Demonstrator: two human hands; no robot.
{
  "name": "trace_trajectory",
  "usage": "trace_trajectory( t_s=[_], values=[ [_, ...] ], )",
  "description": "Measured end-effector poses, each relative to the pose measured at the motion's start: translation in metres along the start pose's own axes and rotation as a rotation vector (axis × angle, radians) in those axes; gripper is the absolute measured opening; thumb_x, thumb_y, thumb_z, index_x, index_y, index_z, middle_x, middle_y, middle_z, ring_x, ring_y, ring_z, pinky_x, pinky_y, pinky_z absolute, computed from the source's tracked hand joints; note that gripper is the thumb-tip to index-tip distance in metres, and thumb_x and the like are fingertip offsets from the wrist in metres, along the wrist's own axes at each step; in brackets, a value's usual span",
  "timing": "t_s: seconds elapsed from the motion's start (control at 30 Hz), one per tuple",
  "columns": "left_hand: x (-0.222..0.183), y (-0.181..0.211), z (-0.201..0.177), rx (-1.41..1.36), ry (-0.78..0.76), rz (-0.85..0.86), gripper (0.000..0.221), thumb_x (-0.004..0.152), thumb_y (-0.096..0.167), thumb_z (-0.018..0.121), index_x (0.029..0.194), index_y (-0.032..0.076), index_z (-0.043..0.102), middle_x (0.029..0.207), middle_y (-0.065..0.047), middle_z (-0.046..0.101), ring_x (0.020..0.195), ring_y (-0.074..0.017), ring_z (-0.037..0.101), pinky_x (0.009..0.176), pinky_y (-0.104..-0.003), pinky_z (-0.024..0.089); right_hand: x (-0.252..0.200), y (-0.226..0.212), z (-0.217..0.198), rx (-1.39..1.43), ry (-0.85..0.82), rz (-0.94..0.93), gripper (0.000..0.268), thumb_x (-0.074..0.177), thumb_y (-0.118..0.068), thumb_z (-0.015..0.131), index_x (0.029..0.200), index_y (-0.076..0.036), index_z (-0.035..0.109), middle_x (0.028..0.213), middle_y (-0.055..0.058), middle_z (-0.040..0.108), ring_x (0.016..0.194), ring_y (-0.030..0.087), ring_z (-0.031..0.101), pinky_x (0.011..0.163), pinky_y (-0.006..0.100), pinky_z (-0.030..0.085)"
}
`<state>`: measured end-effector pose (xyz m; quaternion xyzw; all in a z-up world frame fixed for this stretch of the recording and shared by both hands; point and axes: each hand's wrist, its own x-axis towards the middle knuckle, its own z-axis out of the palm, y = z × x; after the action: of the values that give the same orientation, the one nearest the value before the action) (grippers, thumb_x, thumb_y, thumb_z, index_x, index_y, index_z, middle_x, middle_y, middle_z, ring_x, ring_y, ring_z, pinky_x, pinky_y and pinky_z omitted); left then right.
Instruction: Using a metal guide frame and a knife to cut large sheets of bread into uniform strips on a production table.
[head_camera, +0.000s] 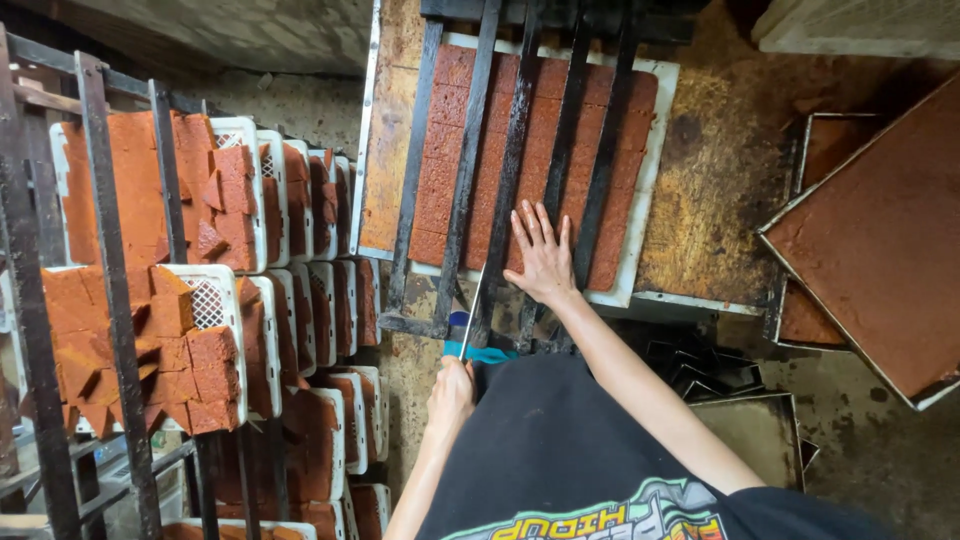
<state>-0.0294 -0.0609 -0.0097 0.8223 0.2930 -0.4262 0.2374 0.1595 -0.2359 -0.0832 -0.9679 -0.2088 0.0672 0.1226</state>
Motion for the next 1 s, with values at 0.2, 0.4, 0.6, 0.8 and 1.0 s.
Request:
trace_trajectory(
  t_s=[0.2, 0.4, 0.6, 0.8, 1.0],
  values=[
    [-0.001, -0.003, -0.003, 0.001, -0.020, 0.000, 0.042, 0.106, 0.040, 0.030, 0.116, 0.001, 0.043, 0.113, -0.028, 0.070, 0.110, -0.0492, 0.069, 0.093, -0.063, 0.054, -0.001, 0.001, 0.004, -0.013, 0.021, -0.006, 0.114, 0.072, -0.059, 0.073, 0.163, -0.015, 0.020, 0.171, 0.014, 0.010, 0.158, 0.032, 0.005, 0.122, 0.068, 0.003],
    [-0.044, -0.012, -0.036, 0.010, -0.155, -0.045, 0.044, 0.104, 0.046, 0.042, 0.113, 0.004, 0.052, 0.114, -0.026, 0.069, 0.110, -0.0487, 0.065, 0.090, -0.060, 0.050, -0.001, 0.004, 0.006, -0.125, 0.032, -0.008, 0.120, 0.076, -0.072, 0.069, 0.165, -0.015, 0.014, 0.172, 0.011, 0.004, 0.158, 0.029, 0.002, 0.122, 0.066, 0.005],
    [-0.048, 0.036, -0.069, -0.019, 0.277, 0.134, 0.041, 0.105, 0.049, 0.039, 0.103, 0.009, 0.043, 0.093, -0.030, 0.069, 0.090, -0.0548, 0.065, 0.077, -0.065, 0.048, 0.008, 0.005, 0.002, -0.136, 0.019, -0.027, 0.121, 0.077, -0.071, 0.072, 0.165, -0.015, 0.011, 0.171, 0.010, 0.003, 0.158, 0.030, 0.002, 0.121, 0.066, 0.010],
    [0.199, 0.142, -0.094, 0.439, 0.912, 1.006, 0.038, 0.099, 0.007, 0.054, 0.135, -0.004, 0.059, 0.103, -0.043, 0.061, 0.085, -0.0554, 0.069, 0.066, -0.057, 0.055, 0.008, 0.000, -0.024, -0.044, -0.073, 0.039, 0.116, 0.068, -0.056, 0.082, 0.162, -0.016, 0.026, 0.170, 0.013, 0.016, 0.158, 0.031, 0.011, 0.123, 0.067, 0.012],
    [0.322, 0.255, -0.098, 0.359, 0.948, 1.069, 0.025, 0.100, 0.016, 0.049, 0.083, 0.000, 0.059, 0.066, -0.009, 0.050, 0.054, -0.0396, 0.070, 0.046, -0.050, 0.057, 0.002, -0.005, -0.024, -0.073, -0.113, 0.041, 0.114, 0.075, -0.062, 0.075, 0.164, -0.017, 0.018, 0.172, 0.010, 0.006, 0.158, 0.030, 0.004, 0.123, 0.066, 0.013]
  ],
)
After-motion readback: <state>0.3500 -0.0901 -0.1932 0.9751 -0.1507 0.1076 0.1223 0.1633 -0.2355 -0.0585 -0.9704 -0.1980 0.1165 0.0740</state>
